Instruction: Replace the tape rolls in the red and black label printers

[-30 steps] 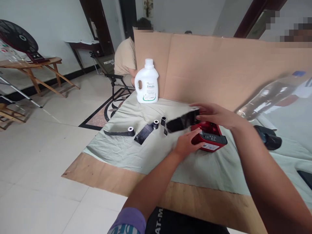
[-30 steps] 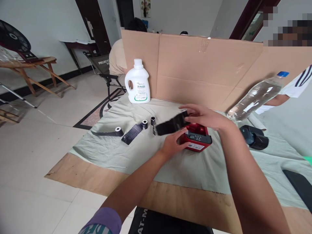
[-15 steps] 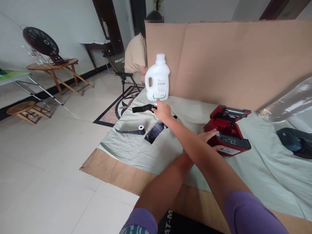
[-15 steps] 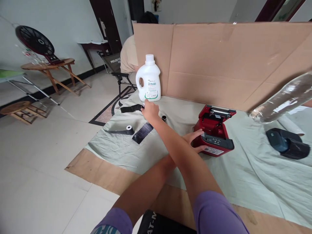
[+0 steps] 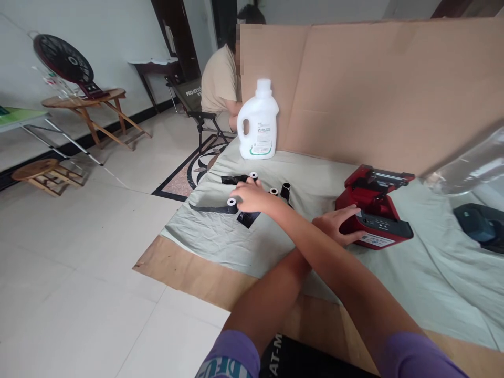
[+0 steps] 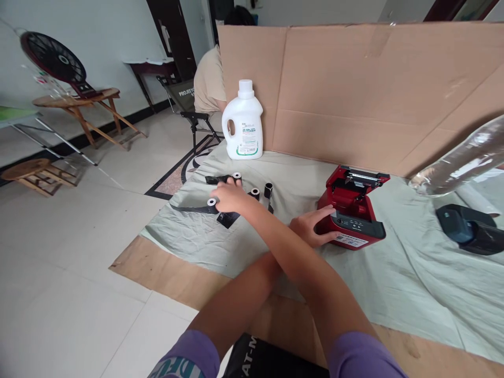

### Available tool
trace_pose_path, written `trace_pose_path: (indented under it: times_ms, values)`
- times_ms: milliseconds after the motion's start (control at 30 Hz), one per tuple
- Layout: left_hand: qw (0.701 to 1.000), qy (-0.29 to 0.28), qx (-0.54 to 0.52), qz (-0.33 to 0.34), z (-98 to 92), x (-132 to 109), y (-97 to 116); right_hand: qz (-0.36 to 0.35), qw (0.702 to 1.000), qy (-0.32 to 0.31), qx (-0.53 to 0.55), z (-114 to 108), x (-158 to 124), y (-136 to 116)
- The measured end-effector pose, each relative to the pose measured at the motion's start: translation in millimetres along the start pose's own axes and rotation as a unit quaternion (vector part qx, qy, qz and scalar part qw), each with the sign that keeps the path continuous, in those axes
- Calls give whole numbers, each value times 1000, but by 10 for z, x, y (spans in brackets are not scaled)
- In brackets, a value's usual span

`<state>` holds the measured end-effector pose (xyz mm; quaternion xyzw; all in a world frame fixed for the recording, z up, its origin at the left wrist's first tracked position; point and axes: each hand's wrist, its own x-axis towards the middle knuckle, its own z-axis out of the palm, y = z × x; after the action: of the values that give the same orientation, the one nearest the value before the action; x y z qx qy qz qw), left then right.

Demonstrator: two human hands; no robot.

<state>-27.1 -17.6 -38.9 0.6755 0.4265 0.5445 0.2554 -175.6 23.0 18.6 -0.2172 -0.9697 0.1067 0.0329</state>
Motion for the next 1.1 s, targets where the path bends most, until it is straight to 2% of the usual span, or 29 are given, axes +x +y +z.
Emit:
trace_pose_path:
  times_ms: [67, 233, 400, 533, 633, 700, 800, 933, 1000, 1100]
  values:
    - [1000, 7, 8, 0, 25, 3, -15, -6, 998, -46, 37, 92, -40, -74]
    - [1000, 4, 19, 0, 26, 10, -10, 20, 997, 9, 75, 301, -29, -111]
    - [999, -8, 32, -11, 6, 9, 28, 45, 996, 24, 73, 352, -74, -101]
    - [999, -1, 36, -7, 29, 5, 18, 67, 992, 30, 102, 273, -147, -13]
    - [999, 1, 37, 2, 54, 3, -14, 80, 985, 92, 122, 148, -236, 103]
    - [999, 2, 36, 4, 64, 4, -40, 93, 980, 145, 96, 54, -319, 195]
    - [1000, 0, 22, 19, 70, 18, -77, 155, 966, 201, 46, -58, -466, 354]
    - [999, -20, 7, 29, 80, 43, -116, 247, 961, 116, 46, -77, -638, 537]
    - [999, -19, 6, 29, 89, 48, -130, 238, 966, 89, 46, -41, -686, 573]
    - [999, -11, 5, 40, 93, 46, -135, 215, 971, 95, 41, 17, -702, 572]
